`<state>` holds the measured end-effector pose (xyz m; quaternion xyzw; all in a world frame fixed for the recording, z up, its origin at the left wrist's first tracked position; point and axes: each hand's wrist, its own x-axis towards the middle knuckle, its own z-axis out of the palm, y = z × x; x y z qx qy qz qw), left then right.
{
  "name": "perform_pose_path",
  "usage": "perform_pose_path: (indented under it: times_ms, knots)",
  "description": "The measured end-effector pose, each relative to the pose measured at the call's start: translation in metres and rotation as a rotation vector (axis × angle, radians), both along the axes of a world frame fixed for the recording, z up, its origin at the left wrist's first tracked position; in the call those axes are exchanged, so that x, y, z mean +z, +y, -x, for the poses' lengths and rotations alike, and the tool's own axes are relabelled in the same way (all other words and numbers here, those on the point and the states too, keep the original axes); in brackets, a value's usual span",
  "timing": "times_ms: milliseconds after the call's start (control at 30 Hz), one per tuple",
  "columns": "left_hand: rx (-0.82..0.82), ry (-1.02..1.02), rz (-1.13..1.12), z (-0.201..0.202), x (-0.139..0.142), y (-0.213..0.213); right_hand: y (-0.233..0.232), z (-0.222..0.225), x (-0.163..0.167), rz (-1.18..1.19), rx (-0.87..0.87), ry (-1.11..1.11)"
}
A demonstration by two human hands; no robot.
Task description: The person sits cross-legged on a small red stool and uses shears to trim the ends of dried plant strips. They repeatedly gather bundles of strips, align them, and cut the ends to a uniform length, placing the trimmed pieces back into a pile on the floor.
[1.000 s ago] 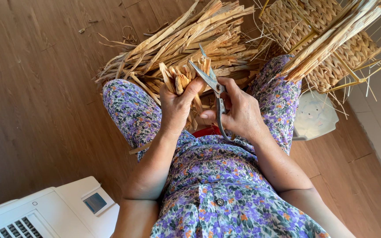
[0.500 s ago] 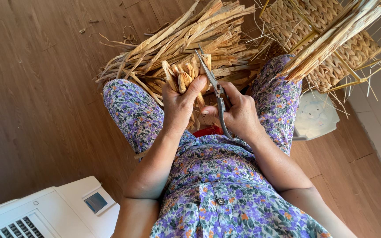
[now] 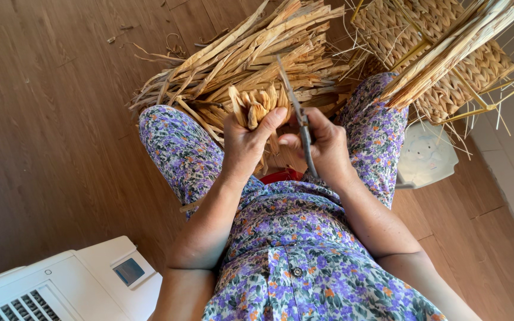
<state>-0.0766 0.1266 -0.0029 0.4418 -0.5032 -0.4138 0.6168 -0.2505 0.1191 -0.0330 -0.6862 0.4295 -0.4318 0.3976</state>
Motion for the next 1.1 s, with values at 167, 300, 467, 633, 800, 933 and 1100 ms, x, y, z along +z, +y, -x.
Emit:
perform_pose_path:
  times_ms: [167,300,467,633,800,933,1100]
  knots:
    - [-0.007,0.142,-0.033,-0.018,0.012,-0.01,-0.013,0.011,-0.001,-0.292,-0.115,-0.377]
    - [0.047,-0.155,0.087,-0.04,0.012,-0.043,-0.028,0.023,0.0,-0.192,-0.198,-0.425]
    - [0.052,-0.467,-0.16,-0.035,-0.023,-0.118,-0.036,0.025,-0.009,-0.21,-0.219,-0.435]
    - [0.019,-0.686,-0.475,0.014,-0.081,-0.195,-0.039,0.025,-0.015,-0.299,-0.228,-0.426]
    - [0.127,-1.089,-0.433,0.046,-0.126,-0.225,-0.048,0.03,-0.012,-0.378,-0.182,-0.365]
    - [0.176,-1.189,-0.355,0.051,-0.138,-0.221,-0.054,0.033,-0.009,-0.399,-0.175,-0.167]
    - [0.267,-1.231,-0.16,0.044,-0.13,-0.21,-0.054,0.033,-0.015,-0.397,-0.163,-0.14]
